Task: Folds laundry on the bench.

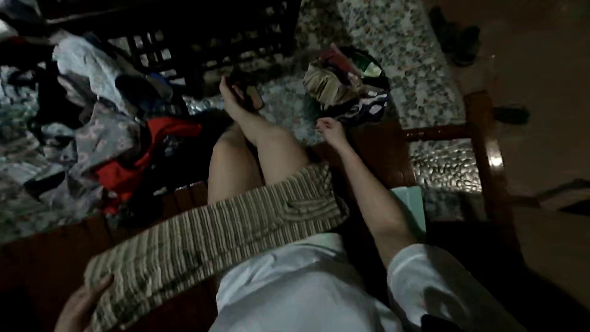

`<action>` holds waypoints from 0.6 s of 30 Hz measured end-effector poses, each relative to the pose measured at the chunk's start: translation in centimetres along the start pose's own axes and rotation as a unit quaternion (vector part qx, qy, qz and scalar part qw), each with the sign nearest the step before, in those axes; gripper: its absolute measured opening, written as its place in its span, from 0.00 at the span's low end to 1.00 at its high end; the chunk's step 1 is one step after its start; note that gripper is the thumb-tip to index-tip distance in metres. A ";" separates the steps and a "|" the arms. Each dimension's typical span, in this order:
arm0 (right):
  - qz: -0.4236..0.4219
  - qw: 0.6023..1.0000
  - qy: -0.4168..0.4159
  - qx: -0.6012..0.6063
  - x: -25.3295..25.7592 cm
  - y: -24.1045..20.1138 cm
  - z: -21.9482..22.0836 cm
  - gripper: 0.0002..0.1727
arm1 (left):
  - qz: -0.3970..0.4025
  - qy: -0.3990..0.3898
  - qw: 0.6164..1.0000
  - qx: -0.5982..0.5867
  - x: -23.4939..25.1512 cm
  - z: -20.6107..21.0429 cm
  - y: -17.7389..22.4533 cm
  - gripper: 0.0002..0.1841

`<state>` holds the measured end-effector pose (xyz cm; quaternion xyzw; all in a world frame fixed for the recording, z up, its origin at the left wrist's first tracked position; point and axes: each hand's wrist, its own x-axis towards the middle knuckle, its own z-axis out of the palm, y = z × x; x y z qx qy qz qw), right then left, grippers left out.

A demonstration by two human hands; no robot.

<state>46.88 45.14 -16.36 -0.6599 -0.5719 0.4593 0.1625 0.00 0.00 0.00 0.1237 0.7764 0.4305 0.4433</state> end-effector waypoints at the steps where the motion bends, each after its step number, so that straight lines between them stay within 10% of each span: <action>1: -0.005 1.000 -0.003 0.023 -3.1 0.4 -0.3 0.23 | 0.032 0.009 0.999 -0.005 -0.2 -1.7 -0.5 0.07; 9: 0.022 0.999 0.012 0.020 -20.5 -1.3 0.9 0.30 | 0.136 0.034 0.989 -0.043 -2.1 -4.6 -2.1 0.09; 15: -0.190 0.975 0.001 0.119 -25.7 -7.0 1.5 0.21 | 0.220 0.002 0.974 0.057 -8.6 6.7 5.3 0.15; 18: -0.160 0.987 -0.015 0.029 -25.9 -8.6 2.3 0.27 | 0.265 -0.022 0.964 -0.003 -8.5 8.4 7.1 0.10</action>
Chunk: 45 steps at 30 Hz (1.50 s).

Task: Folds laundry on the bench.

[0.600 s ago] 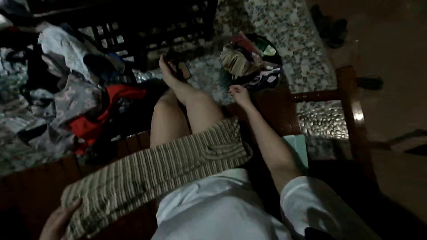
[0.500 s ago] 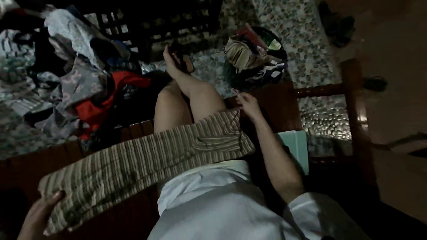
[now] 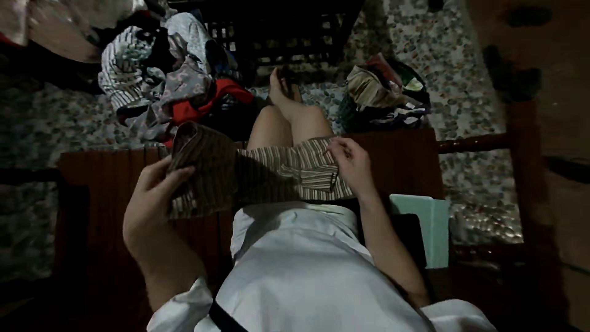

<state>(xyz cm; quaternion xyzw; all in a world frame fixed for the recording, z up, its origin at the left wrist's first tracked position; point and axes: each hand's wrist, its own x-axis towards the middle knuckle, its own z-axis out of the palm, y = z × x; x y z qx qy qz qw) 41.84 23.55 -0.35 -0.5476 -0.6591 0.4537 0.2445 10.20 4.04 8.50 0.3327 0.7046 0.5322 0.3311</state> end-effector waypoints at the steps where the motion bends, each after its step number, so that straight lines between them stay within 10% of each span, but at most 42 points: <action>1: 0.038 0.997 0.017 -0.071 0.5 0.8 0.3 0.35 | -0.015 0.017 0.999 -0.038 0.6 -0.4 0.0 0.10; 4: 0.135 0.968 0.029 -0.210 2.0 4.2 2.1 0.50 | -0.077 0.085 0.977 -0.182 2.6 -2.5 -1.3 0.09; 10: 0.114 0.982 0.011 -0.150 2.7 4.7 -2.0 0.27 | 0.061 0.116 0.937 -0.325 3.9 -7.9 -8.3 0.11; 16: 0.117 0.975 0.083 -0.169 5.1 5.5 -7.8 0.27 | -0.092 0.102 0.950 -0.281 3.4 -6.0 -11.1 0.12; 22: -0.116 0.941 0.053 -0.314 5.1 -0.9 3.7 0.34 | -0.323 0.112 0.931 -0.125 5.9 -3.0 -16.9 0.11; 28: -0.182 0.873 -0.020 -0.451 5.6 4.5 11.6 0.46 | -0.239 0.092 0.906 -0.336 5.0 -6.4 -19.8 0.16; 36: -0.197 0.979 -0.034 -0.035 1.1 -1.5 9.6 0.27 | -0.136 0.007 0.991 0.001 3.0 -4.7 -8.8 0.15; 40: -0.039 0.947 -0.236 0.214 0.7 -3.8 9.1 0.24 | -0.067 -0.098 0.988 0.102 2.4 6.1 -3.9 0.22; 45: 0.129 0.957 -0.184 0.184 2.7 -0.9 9.7 0.31 | -0.040 -0.341 0.937 0.068 2.7 11.3 -6.7 0.28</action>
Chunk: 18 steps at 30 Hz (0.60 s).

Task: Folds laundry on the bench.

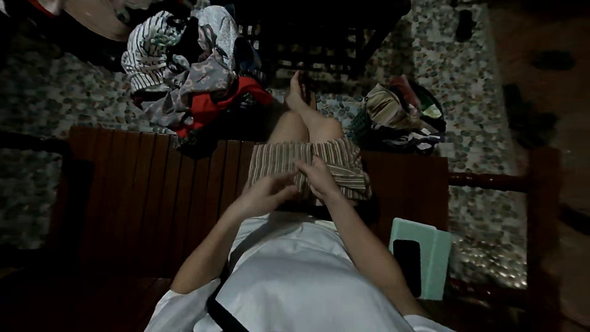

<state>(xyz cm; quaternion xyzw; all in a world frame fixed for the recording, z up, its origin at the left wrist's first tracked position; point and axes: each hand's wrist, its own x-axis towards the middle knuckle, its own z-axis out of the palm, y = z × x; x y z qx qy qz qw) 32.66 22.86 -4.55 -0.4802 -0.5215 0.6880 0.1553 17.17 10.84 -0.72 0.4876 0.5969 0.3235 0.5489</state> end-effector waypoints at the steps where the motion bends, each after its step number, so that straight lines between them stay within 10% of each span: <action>1: 0.011 1.000 0.014 -0.017 0.1 0.3 -0.2 0.31 | 0.002 0.024 1.000 0.008 -0.2 -0.3 -0.7 0.26; 7: -0.036 0.989 0.058 -0.129 0.4 -0.7 -0.8 0.23 | -0.071 0.258 0.964 0.006 0.1 -2.7 -5.1 0.23; 11: -0.010 0.981 0.076 -0.176 2.2 0.9 -1.3 0.26 | -0.189 0.238 0.951 -0.053 1.3 -3.1 -6.9 0.32; 18: -0.055 0.986 0.058 -0.149 1.6 0.0 0.3 0.28 | -0.140 0.242 0.944 -0.175 -1.4 -5.7 -7.2 0.14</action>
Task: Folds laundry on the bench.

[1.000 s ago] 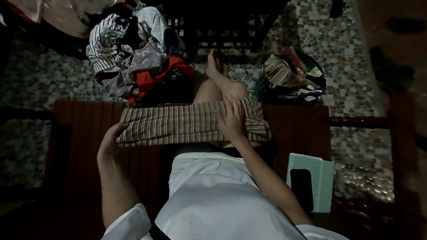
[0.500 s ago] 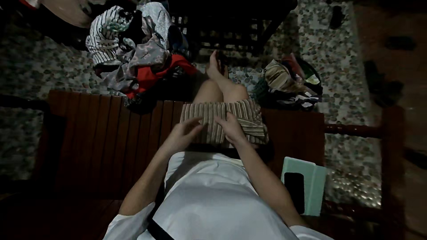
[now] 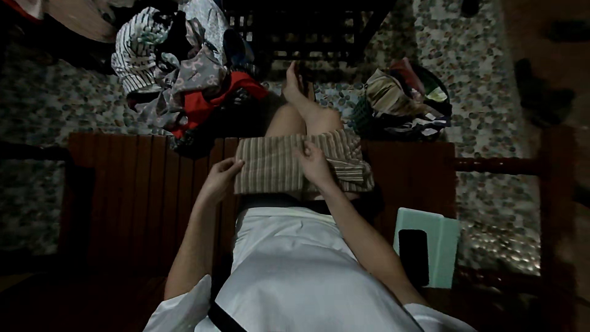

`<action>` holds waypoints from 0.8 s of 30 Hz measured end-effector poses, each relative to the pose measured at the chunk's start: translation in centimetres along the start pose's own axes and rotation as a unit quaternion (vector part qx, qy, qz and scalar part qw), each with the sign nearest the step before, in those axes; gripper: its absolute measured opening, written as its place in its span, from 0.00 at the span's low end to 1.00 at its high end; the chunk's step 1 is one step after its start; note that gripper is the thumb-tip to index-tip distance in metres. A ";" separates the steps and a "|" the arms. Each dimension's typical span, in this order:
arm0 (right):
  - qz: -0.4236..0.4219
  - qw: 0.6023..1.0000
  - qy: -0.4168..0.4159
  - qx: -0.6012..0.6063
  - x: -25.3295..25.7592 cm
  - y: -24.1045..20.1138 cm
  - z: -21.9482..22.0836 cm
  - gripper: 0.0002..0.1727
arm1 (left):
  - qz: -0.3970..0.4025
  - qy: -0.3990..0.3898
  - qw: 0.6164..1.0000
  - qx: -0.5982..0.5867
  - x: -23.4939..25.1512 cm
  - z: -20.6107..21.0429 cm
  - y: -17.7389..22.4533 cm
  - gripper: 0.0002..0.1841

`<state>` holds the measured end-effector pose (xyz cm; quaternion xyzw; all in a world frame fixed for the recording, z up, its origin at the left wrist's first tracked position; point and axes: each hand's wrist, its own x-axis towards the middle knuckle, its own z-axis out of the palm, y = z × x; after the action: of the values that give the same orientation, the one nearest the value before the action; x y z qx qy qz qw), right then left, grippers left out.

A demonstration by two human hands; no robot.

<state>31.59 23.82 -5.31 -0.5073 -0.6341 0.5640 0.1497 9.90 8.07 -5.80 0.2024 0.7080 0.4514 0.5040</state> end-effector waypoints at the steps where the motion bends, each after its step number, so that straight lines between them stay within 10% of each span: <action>1: -0.006 1.000 -0.012 0.001 -0.4 -0.4 0.2 0.29 | 0.008 0.012 1.000 -0.003 -0.6 -1.2 0.4 0.13; 12: -0.017 0.993 -0.077 0.090 -1.7 0.2 0.5 0.19 | 0.081 0.108 0.989 0.052 -7.9 -9.7 4.2 0.14; 20: 0.025 0.955 -0.121 0.272 -1.8 -1.7 -3.3 0.33 | 0.161 -0.055 0.980 0.103 -5.1 7.8 9.8 0.37; 24: 0.090 0.971 -0.049 0.218 0.3 0.9 -4.6 0.25 | 0.263 -0.136 0.925 0.239 -2.7 10.9 6.6 0.20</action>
<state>35.42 26.51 -4.68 -0.4892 -0.4542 0.7240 0.1737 19.71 14.19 0.22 0.5553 0.6404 0.3535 0.3956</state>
